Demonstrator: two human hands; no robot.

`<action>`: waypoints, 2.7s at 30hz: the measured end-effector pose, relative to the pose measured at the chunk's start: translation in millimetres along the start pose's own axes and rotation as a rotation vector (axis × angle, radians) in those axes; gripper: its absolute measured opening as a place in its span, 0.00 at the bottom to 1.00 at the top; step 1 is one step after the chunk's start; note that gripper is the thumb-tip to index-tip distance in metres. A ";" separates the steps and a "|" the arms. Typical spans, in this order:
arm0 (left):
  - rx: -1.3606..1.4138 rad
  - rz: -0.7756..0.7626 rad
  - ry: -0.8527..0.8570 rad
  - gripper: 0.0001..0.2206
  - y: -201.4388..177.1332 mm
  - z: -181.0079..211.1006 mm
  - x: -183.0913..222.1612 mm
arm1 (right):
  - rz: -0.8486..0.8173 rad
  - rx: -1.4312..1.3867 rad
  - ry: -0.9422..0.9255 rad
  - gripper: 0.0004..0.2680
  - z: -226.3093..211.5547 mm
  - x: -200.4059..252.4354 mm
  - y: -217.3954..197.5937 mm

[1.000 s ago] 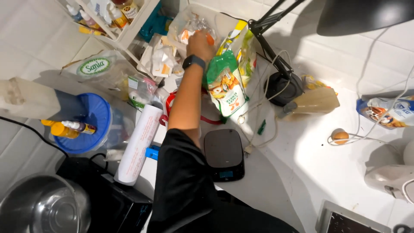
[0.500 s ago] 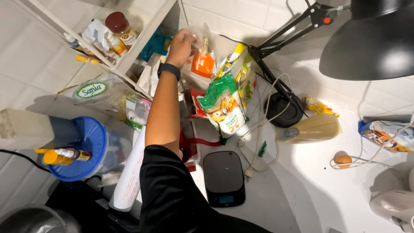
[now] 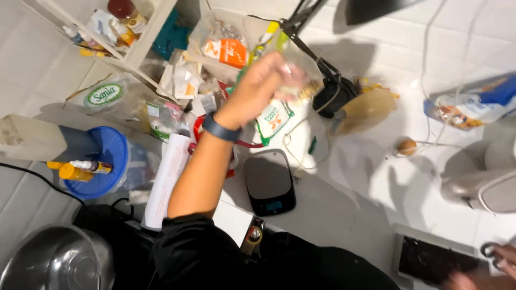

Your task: Washing hands, mixing chocolate batter, pouring it into a mold, and sprinkling toppings

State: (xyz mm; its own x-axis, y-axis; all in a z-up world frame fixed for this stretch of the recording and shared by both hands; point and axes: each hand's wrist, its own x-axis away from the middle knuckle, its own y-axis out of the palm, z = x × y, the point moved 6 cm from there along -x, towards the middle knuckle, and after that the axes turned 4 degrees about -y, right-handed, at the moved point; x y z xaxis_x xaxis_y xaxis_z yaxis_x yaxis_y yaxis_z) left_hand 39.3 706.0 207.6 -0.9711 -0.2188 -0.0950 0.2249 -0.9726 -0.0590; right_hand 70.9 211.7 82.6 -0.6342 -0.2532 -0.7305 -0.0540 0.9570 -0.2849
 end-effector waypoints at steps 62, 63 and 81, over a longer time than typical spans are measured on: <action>-0.354 -0.283 0.019 0.14 410.5 -36.6 77.4 | 0.437 -1.193 1.447 0.12 53.5 98.8 -58.7; -0.352 -0.280 0.019 0.14 410.1 -36.1 78.0 | 0.494 -1.231 1.467 0.11 48.4 94.9 -59.2; -0.253 -0.085 -0.113 0.11 395.5 -80.4 78.1 | 0.562 -1.194 1.554 0.10 75.5 111.2 -64.0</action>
State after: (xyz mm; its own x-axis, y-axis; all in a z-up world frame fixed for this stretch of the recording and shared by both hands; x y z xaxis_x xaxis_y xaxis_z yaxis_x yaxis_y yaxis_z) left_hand 58.8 310.6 96.9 -0.9868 -0.1585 0.0315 0.1412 -0.9405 -0.3091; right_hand 62.1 111.6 -27.2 -0.7131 -0.2672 0.6481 0.3776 0.6324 0.6763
